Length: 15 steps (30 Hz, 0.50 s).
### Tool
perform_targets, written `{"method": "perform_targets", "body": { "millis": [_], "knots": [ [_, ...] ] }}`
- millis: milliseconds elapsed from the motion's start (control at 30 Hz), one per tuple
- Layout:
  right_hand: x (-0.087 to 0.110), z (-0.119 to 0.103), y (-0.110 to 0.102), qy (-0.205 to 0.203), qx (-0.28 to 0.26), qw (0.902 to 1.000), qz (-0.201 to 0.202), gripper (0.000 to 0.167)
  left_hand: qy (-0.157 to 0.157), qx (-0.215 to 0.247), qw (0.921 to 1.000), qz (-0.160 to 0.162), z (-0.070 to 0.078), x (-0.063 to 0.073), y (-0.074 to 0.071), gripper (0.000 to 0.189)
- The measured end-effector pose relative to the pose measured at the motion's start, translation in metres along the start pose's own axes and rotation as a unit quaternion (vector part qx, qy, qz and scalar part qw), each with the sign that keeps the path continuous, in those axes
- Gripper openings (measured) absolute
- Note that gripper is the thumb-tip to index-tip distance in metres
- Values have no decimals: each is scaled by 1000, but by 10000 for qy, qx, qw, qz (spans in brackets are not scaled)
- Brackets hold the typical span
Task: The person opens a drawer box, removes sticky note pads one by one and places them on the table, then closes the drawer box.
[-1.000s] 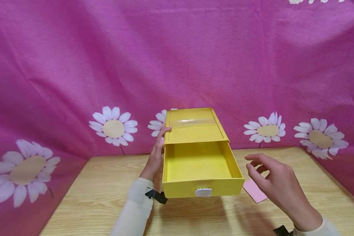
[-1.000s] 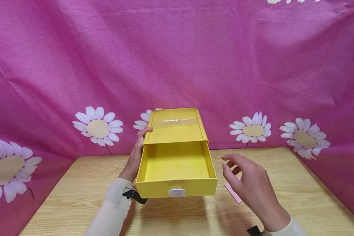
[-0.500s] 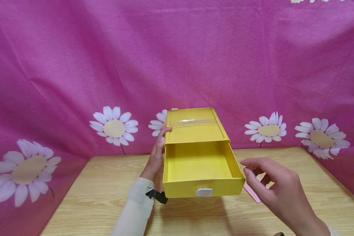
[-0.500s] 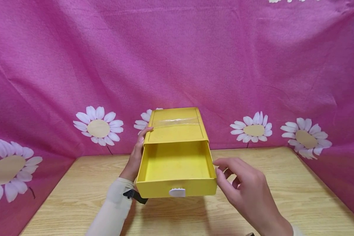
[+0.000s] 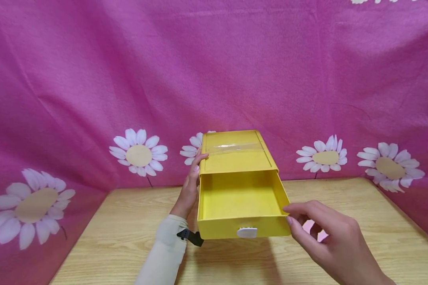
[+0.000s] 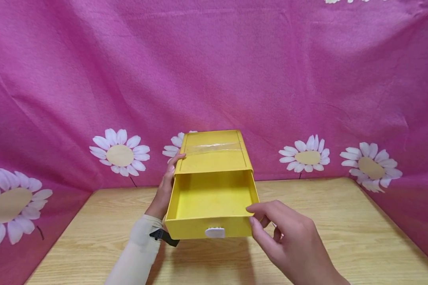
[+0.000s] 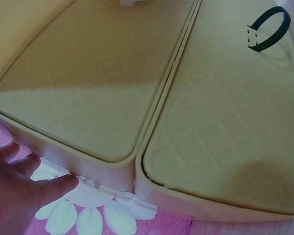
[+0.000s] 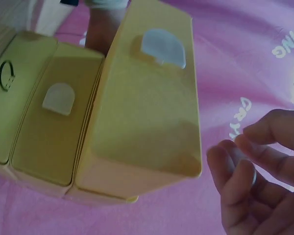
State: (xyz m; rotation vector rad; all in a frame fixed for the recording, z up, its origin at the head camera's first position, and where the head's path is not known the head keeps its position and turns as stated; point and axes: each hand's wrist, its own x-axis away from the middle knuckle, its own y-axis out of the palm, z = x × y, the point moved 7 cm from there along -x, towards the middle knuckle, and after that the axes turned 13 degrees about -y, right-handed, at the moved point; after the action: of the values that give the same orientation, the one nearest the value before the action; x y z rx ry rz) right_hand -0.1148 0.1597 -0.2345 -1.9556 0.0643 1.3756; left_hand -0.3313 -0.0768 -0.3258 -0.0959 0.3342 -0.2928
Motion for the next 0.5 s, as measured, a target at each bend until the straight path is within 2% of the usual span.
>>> {"method": "perform_targets", "body": {
  "millis": [100,333,500],
  "knots": [
    [0,-6,6,-214,-139,9997,-26,38,44,-5,10000,4,0,0,0,47],
    [-1,-15,21,-319,-444,9978,-382,28,34,-37,10000,26,-1,0,0,48],
    [-1,-18,28,-514,-376,9973,-377,11,27,-16,10000,-12,0,-1,0,48]
  ]
}}
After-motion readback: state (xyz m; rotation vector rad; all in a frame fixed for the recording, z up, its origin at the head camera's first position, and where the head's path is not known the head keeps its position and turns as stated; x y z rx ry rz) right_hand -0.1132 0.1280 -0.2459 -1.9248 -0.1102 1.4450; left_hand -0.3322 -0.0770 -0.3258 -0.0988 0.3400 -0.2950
